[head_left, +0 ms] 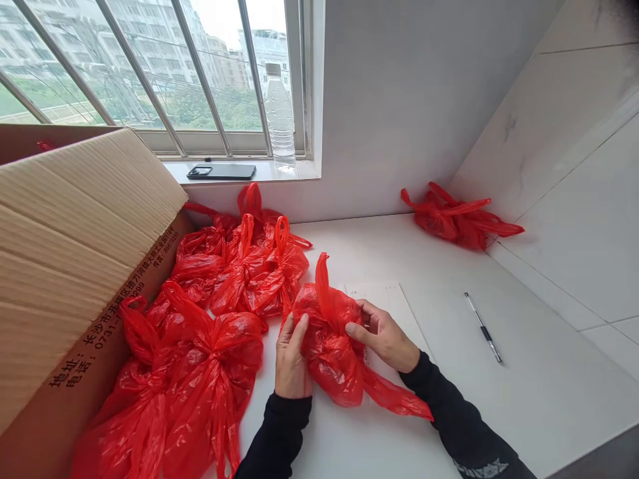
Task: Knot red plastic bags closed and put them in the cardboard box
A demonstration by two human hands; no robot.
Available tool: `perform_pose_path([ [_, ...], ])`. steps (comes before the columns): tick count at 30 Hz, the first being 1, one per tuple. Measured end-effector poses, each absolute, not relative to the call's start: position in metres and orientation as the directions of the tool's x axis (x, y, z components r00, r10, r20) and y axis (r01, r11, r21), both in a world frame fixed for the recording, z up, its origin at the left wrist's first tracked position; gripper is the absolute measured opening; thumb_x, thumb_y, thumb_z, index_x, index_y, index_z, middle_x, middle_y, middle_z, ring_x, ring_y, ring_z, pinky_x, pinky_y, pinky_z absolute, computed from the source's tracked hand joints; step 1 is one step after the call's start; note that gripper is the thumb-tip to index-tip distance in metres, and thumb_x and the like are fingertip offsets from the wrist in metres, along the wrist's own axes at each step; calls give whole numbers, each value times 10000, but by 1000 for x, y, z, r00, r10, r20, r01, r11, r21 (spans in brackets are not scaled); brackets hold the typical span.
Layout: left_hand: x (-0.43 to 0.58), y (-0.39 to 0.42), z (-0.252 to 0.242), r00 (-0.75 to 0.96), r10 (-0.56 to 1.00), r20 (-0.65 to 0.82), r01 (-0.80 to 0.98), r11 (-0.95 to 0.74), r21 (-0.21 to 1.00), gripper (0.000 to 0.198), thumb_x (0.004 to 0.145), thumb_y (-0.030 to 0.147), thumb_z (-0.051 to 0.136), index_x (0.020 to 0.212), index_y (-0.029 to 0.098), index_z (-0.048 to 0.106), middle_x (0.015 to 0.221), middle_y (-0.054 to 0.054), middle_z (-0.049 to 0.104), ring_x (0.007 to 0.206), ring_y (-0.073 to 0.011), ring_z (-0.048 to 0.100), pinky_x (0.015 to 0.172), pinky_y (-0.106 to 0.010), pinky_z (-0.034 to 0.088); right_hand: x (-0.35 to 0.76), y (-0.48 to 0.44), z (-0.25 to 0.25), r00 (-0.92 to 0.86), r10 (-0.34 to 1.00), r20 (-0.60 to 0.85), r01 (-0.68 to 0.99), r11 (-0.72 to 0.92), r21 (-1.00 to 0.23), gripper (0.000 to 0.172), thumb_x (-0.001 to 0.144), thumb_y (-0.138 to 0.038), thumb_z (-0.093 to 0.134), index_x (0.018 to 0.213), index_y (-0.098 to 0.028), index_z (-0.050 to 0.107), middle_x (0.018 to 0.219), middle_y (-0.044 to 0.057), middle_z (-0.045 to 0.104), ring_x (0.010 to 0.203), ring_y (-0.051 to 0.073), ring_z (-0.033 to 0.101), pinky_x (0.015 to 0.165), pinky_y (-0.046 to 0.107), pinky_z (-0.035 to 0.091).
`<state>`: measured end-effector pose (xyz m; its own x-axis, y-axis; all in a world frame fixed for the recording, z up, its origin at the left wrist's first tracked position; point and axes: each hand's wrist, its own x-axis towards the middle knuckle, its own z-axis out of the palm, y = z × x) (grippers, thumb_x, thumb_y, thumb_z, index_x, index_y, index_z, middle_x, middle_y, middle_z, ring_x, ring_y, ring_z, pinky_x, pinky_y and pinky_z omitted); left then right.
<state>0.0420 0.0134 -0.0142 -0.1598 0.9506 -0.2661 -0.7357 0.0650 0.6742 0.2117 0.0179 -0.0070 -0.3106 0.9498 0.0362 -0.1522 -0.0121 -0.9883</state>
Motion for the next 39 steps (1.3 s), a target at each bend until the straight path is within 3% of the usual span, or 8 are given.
perform_pose_path([
  [4,41,10,-5,35,968,-247,-748,189,636,471,690,159,741,1154,207,670,1035,-51,754,1006,-253,694,912,-338,530,212,20,-13,-188,982,29,-164,-2,-987,220,853,-375,697,976,-201,640,878,8,653,789,158,598,726,292,479],
  [7,42,8,-1,164,963,-215,-737,264,622,608,662,108,726,1252,203,611,1073,-71,742,1037,-277,683,911,-362,535,212,21,-17,-122,992,31,-230,2,-973,197,878,-374,667,976,-207,632,870,3,643,799,155,598,744,292,473],
  [13,41,11,-7,89,971,-220,-709,217,671,708,635,102,797,1295,208,560,1107,-75,728,1054,-277,678,919,-359,536,214,21,-12,-296,954,36,-328,-66,-943,284,893,-329,641,1156,-248,567,1046,31,666,942,185,628,894,348,470],
  [19,38,14,-11,109,971,-210,-683,227,694,602,693,172,797,1256,200,586,1125,-83,712,1037,-263,685,909,-344,541,215,18,-5,-331,943,35,-348,-87,-934,313,877,-364,661,1156,-239,592,1018,29,694,897,181,643,862,329,483],
  [24,36,10,-7,207,964,-170,-624,264,736,506,721,195,781,1197,192,609,1046,-81,729,928,-245,714,860,-333,556,213,18,-9,-290,952,-97,-330,-195,-924,422,945,-533,487,934,-171,703,794,39,710,646,149,598,630,280,473],
  [29,36,11,-11,318,940,-127,-553,293,780,680,730,226,782,1348,214,497,1073,-100,728,909,-256,714,830,-355,558,213,21,-17,-281,958,-61,-363,-165,-917,316,904,-479,596,1027,-200,680,899,40,726,720,179,648,703,316,508],
  [33,39,10,-16,328,940,-91,-480,249,841,762,674,218,821,1357,215,485,1176,-109,697,1023,-276,681,909,-355,524,216,24,-20,-141,990,12,-389,-44,-920,266,835,-412,707,1010,-218,663,891,18,709,750,177,640,698,296,510],
  [39,41,11,-20,256,958,-128,-462,237,855,633,685,203,818,1262,206,557,1144,-100,714,969,-231,695,885,-325,529,215,24,-16,-60,998,7,-389,-17,-921,252,824,-424,707,969,-224,656,878,12,693,767,185,626,725,308,510],
])
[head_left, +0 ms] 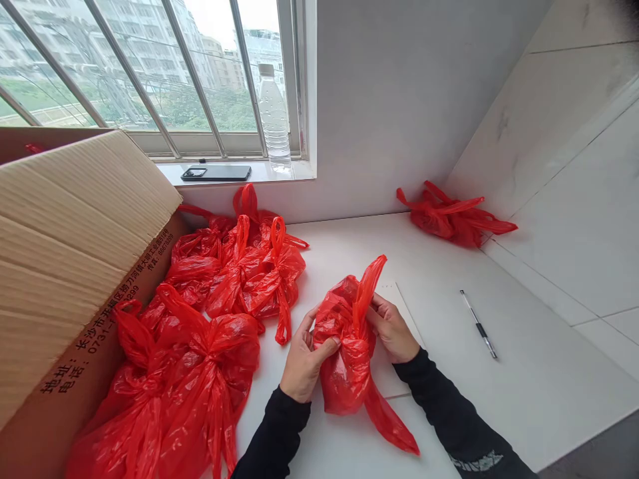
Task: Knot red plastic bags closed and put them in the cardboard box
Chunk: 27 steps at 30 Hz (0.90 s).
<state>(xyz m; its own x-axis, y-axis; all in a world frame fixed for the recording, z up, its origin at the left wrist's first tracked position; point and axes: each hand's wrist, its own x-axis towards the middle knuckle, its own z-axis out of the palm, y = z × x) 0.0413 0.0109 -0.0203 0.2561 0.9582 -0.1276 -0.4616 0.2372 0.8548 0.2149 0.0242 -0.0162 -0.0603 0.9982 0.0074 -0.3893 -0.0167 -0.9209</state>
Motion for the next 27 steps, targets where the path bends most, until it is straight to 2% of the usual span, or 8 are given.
perform_pose_path([
  [4,40,13,-24,225,961,-160,-468,250,848,401,701,233,817,1069,168,669,1024,-89,752,889,-223,715,853,-324,544,213,23,-15,-85,996,4,-363,-27,-931,280,843,-430,683,1034,-227,654,901,21,707,787,197,633,731,316,511],
  [8,41,12,-21,231,951,-204,-477,293,829,312,721,292,805,985,154,711,914,-86,769,834,-247,726,800,-340,559,213,23,-15,-114,993,23,-363,-20,-931,239,843,-427,684,972,-229,651,887,18,713,748,192,636,706,313,502],
  [11,42,11,-18,231,949,-215,-466,302,832,259,748,313,783,937,150,716,885,-82,769,782,-236,726,762,-330,561,214,23,-15,-142,989,44,-371,-12,-928,228,847,-411,686,980,-229,652,889,20,714,754,191,644,721,317,504],
  [14,42,11,-19,232,953,-193,-463,283,840,251,731,265,792,942,157,710,904,-72,768,791,-213,719,772,-301,549,214,24,-18,-126,991,42,-355,-6,-935,247,816,-410,722,973,-229,661,884,21,721,772,195,645,725,317,507],
  [19,38,14,-22,187,965,-181,-482,251,839,442,676,208,816,1097,194,684,928,-50,767,841,-209,708,779,-284,537,213,24,-21,-53,998,20,-314,3,-949,234,780,-417,755,872,-223,663,873,23,729,799,205,649,725,315,502],
  [23,39,13,-20,89,979,-183,-507,203,838,271,664,218,821,913,170,724,876,-46,764,867,-232,708,810,-300,525,211,22,-14,-98,994,50,-303,18,-953,255,824,-449,699,947,-230,651,926,34,726,831,214,656,770,340,513],
  [27,41,11,-20,74,982,-172,-518,185,835,244,695,270,808,911,196,724,875,-34,756,864,-224,700,809,-305,523,210,22,-12,-75,994,77,-285,52,-957,242,836,-445,688,956,-236,667,911,32,722,807,204,651,768,335,520],
])
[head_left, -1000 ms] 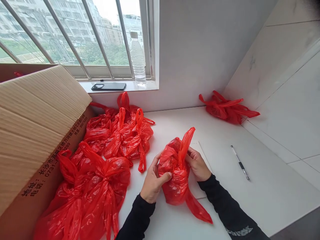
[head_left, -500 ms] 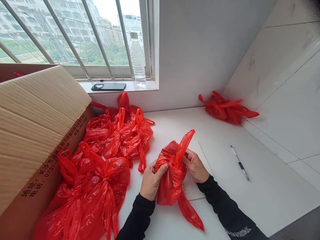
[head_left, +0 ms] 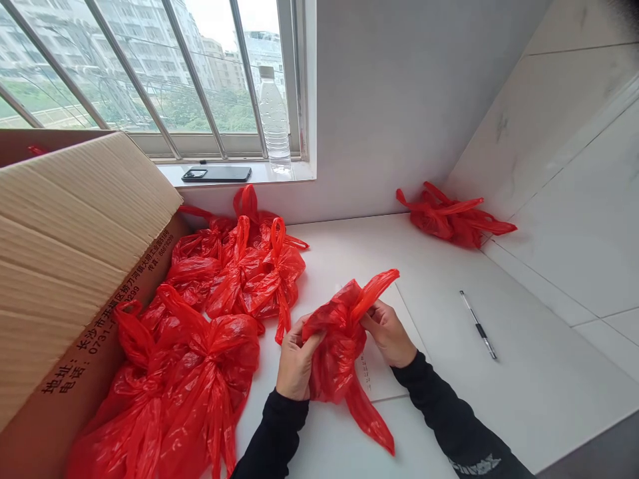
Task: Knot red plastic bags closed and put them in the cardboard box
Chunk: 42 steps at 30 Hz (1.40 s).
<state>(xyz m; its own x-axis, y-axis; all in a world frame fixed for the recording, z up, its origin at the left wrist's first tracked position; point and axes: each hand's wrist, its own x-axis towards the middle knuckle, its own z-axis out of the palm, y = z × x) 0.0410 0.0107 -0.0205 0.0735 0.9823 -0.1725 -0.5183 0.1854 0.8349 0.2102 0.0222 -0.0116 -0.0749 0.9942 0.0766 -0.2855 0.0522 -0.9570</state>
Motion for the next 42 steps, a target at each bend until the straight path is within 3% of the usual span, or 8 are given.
perform_pose_path([
  [5,41,10,-15,201,974,-104,-319,166,933,316,756,359,758,1027,201,724,971,-68,737,924,-256,665,839,-330,508,215,25,-14,123,992,25,-372,69,-926,278,800,-442,722,1002,-262,656,904,11,697,805,203,631,721,323,515],
  [10,38,11,-12,330,944,-18,-181,82,980,317,764,286,749,1063,197,692,968,-51,691,919,-231,611,831,-300,487,220,28,-9,231,972,-40,-457,72,-887,254,795,-419,725,999,-284,656,921,-17,692,811,183,625,728,303,510],
  [16,37,13,-16,226,972,-66,-338,141,931,374,781,274,745,1135,188,661,1089,-91,699,1012,-239,636,917,-330,491,217,24,-3,55,998,-22,-441,4,-898,255,857,-396,665,1084,-278,652,1044,13,692,966,204,630,843,318,522],
  [22,37,16,-8,109,984,-144,-555,180,812,550,748,255,778,1269,239,604,1211,-90,688,1107,-258,650,959,-359,511,213,20,-8,-192,979,-66,-388,-137,-911,511,869,-435,645,1336,-322,473,1139,51,670,935,221,666,742,381,584],
  [25,38,16,-10,146,976,-160,-555,214,804,515,756,292,775,1245,223,632,1211,-98,692,1087,-267,663,948,-357,525,214,22,-14,-160,986,-41,-375,-99,-922,586,792,-345,748,1316,-296,491,1151,64,673,933,223,664,706,348,582],
  [33,43,10,-12,287,934,-214,-542,343,767,499,799,331,738,1263,218,594,1179,-116,695,1067,-296,666,897,-398,555,217,25,-15,-40,998,-58,-472,-70,-879,452,799,-298,745,1217,-258,579,1025,39,720,824,182,670,720,313,560],
  [37,40,10,-14,306,939,-160,-495,300,815,445,758,256,780,1177,196,640,1145,-101,708,1036,-269,674,939,-380,528,218,25,-16,-45,996,-77,-500,-90,-862,405,790,-265,743,1173,-244,615,1050,41,724,895,196,672,794,324,549],
  [42,38,12,-21,325,927,-186,-393,311,865,296,797,321,743,1025,139,692,1006,-113,746,929,-268,699,863,-380,548,219,23,-12,-85,994,-67,-515,-101,-851,368,808,-219,711,1159,-255,606,1008,13,717,858,171,668,787,303,547],
])
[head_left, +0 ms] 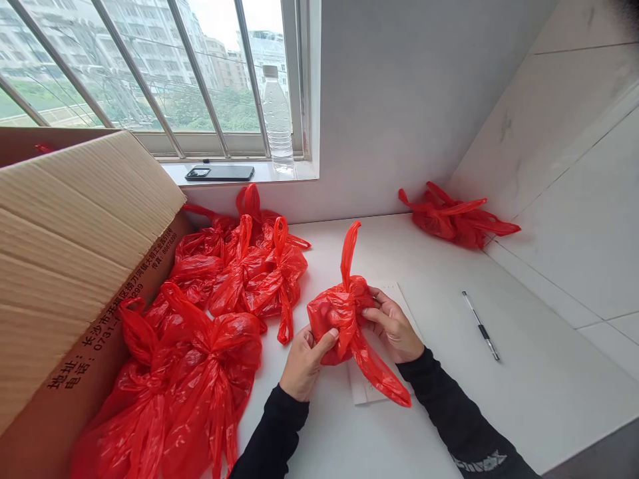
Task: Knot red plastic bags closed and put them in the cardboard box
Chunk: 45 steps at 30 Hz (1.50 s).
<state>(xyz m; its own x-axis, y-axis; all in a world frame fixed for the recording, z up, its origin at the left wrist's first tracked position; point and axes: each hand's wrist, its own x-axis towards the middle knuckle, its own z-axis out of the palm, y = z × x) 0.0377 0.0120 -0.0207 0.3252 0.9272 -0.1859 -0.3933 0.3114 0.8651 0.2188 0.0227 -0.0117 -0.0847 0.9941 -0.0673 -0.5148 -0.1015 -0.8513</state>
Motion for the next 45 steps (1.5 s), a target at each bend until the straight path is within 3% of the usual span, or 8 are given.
perform_pose_path([
  [5,35,14,-26,329,932,-151,-369,274,888,307,841,345,696,1066,135,691,1026,-111,751,955,-256,695,885,-357,526,213,17,-5,-230,972,-42,-481,-151,-863,563,829,-275,714,1330,-325,464,1153,34,678,997,210,662,905,380,517],
  [8,36,14,-27,323,936,-140,-363,259,895,339,842,351,694,1099,129,686,1044,-114,749,965,-255,694,893,-356,521,209,16,-5,-217,976,-2,-474,-108,-874,650,779,-266,765,1340,-326,444,1158,36,668,1083,233,631,977,408,479],
  [13,39,14,-27,281,944,-171,-333,263,906,365,799,351,736,1076,119,685,1033,-125,749,956,-269,691,860,-371,538,208,19,-6,-147,988,55,-451,-17,-892,559,781,-269,753,1271,-306,487,1093,29,675,1036,234,635,954,402,496],
  [16,40,13,-27,234,961,-148,-356,226,907,403,759,307,779,1113,149,671,1105,-111,734,1045,-267,668,939,-368,510,210,19,-6,-134,989,56,-449,-11,-893,525,779,-254,748,1243,-301,508,1044,19,674,1000,229,638,930,389,505],
  [20,40,13,-23,238,963,-126,-439,223,871,396,813,296,732,1174,154,653,1185,-125,706,1155,-276,626,1032,-404,463,212,19,-7,-150,988,47,-455,-27,-890,526,784,-234,747,1249,-300,509,1048,14,666,987,217,635,929,379,500],
  [29,41,12,-18,257,960,-110,-481,225,847,415,840,303,698,1227,162,645,1253,-133,677,1192,-303,609,1048,-433,461,212,20,-8,-131,990,51,-429,-11,-903,453,800,-267,747,1204,-287,545,1033,13,663,974,205,627,930,358,487],
  [38,41,11,-15,186,973,-134,-455,206,866,398,788,305,751,1141,139,670,1211,-151,695,1196,-314,604,1065,-443,442,212,17,-5,-199,978,57,-353,-18,-935,379,827,-308,725,1170,-265,570,1089,34,660,1029,220,611,955,379,464],
  [45,39,11,-19,222,973,-66,-351,143,926,492,774,276,759,1234,188,609,1256,-113,672,1163,-289,623,1031,-405,471,213,19,-10,-79,997,10,-405,-23,-914,205,864,-348,684,1027,-256,601,955,-1,664,864,172,618,823,310,486],
])
